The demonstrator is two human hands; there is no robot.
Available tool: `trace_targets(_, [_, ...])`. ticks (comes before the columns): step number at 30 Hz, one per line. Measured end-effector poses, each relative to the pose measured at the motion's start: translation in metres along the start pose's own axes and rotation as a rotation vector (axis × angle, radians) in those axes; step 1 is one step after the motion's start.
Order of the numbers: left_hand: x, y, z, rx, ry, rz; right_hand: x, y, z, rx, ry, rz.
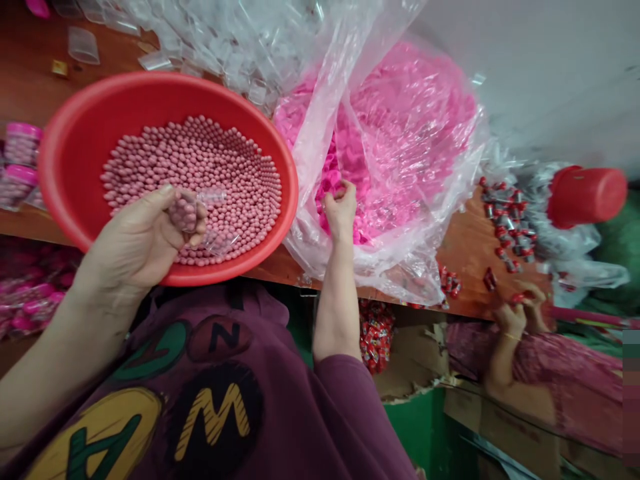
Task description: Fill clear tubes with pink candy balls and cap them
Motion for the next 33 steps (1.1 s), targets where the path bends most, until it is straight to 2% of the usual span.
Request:
trace_targets(4, [-0.001,-0.002,-0.002,-0.036,0.002,0.015,0.042,-0.023,0.019,0.009,-0.02,-0.165])
trace_targets(7, [-0.002,-0.005,-0.002,-0.023,0.039,0.033,0.056,-0.041,0.052,0.065,0.115,-0.169])
trace_targets(10, [-0.005,-0.007,-0.002,-0.018,0.07,0.075,0.04,-0.062,0.103,0.159,0.239,-0.007])
trace_targets(14, [-0.008,-0.005,-0.002,-0.063,0.081,0.132,-0.006,-0.096,0.184,0.436,0.251,0.216])
trace_targets(17, [-0.006,0.001,-0.001,-0.083,0.069,0.144,-0.037,-0.115,0.222,0.617,0.238,0.303])
trace_targets(21, [-0.004,0.005,-0.001,-0.105,0.031,0.158,-0.06,-0.126,0.235,0.663,0.201,0.398])
trace_targets(26, [-0.003,0.003,-0.003,-0.111,0.002,0.163,-0.056,-0.132,0.24,0.653,0.296,0.472])
trace_targets(29, [-0.004,0.001,-0.004,-0.105,0.034,0.174,-0.05,-0.133,0.247,0.66,0.362,0.421])
trace_targets(33, [-0.004,0.002,-0.003,-0.098,0.042,0.167,-0.045,-0.13,0.249,0.69,0.338,0.321])
Point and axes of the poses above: each hand's wrist, its own y-axis towards the middle knuckle, its own x-axis out of the back of the hand, z = x × y, the point moved 7 cm from there along y, towards the middle knuckle, and after that the axes turned 7 degrees about y, right-handed, at the moved point
